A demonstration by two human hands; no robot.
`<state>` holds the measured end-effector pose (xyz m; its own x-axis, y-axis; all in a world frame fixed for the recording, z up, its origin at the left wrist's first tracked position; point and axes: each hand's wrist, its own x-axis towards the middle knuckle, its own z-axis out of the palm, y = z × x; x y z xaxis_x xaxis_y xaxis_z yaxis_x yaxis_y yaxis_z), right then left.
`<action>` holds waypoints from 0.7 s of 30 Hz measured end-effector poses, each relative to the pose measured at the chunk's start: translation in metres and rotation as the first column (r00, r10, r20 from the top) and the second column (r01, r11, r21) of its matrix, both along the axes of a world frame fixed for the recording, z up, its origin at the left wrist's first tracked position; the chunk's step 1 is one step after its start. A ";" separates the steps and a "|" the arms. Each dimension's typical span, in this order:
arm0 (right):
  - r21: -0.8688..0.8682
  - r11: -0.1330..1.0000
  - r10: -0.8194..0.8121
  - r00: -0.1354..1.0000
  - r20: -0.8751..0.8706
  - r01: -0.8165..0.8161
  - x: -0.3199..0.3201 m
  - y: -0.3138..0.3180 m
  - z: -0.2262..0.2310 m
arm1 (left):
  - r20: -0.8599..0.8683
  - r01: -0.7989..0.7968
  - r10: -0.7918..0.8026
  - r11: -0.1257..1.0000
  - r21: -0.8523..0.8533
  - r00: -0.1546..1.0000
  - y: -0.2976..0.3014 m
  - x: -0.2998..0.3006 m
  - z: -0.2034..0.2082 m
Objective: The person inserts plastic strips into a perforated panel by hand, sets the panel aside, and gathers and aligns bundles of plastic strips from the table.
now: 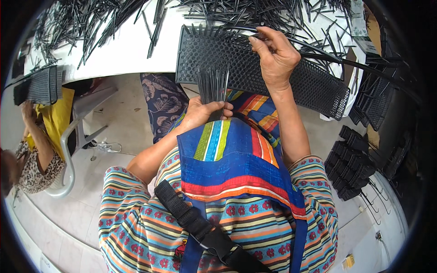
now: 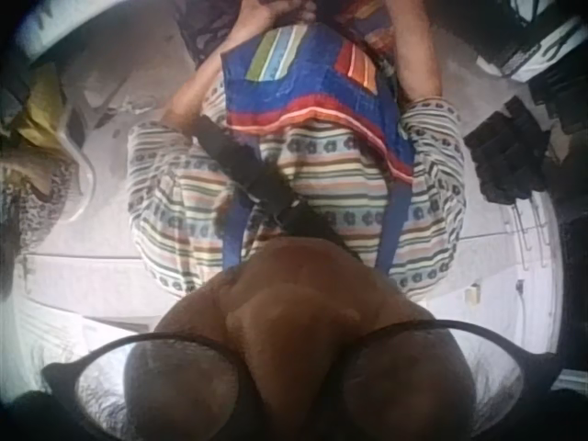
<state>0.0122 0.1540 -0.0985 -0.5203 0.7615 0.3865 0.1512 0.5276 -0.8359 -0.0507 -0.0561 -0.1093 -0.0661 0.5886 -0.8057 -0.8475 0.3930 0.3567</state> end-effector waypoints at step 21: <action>-0.414 0.909 0.217 0.905 0.365 -0.051 0.031 -0.014 0.016 | -0.066 0.047 -0.040 0.993 0.112 0.997 -0.001 -0.003 0.005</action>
<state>0.0431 0.1405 -0.0825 -0.6731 0.7166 -0.1826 0.4620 0.2147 -0.8605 -0.0534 -0.0572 -0.1038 -0.0878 0.6793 -0.7286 -0.8045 0.3830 0.4540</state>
